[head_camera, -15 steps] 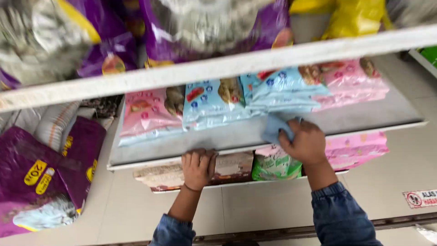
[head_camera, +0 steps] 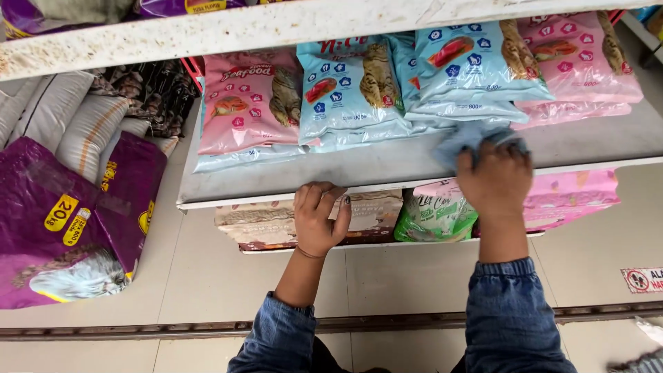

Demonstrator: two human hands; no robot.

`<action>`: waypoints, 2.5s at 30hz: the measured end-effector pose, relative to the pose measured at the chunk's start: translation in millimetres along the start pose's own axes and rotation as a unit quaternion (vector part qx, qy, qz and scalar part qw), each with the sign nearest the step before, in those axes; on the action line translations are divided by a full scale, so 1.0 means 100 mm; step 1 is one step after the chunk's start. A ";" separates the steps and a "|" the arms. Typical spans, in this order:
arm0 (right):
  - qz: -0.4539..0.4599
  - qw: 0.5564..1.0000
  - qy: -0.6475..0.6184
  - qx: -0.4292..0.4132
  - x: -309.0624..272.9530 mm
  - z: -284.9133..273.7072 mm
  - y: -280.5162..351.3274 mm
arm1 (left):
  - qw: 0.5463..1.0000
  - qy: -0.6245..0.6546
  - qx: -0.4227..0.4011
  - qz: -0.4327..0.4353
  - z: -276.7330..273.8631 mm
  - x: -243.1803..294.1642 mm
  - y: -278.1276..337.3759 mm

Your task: Cleaning and organizing bags of pet food on shelves using a cleaning cloth.

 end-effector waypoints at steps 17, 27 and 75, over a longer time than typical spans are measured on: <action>-0.230 0.900 -0.262 -0.261 -1.80 -0.12 -0.09 | 0.996 0.086 0.015 0.013 0.04 -0.14 0.01; 0.020 0.962 -0.108 -0.248 0.96 0.46 -0.39 | 0.997 0.068 0.041 -0.013 0.02 -0.16 -0.04; -0.254 0.907 -0.114 -0.316 -3.71 -0.22 0.28 | 0.978 -0.034 0.043 -0.199 -1.68 -0.62 -0.01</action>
Point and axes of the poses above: each hand's wrist, its own y-axis away from the middle knuckle, its own z-axis out of the palm, x = y × z, the point moved 8 cm from there along -y, towards the middle knuckle, and after that the axes turned 9 degrees about -x, right-handed, at the moved point
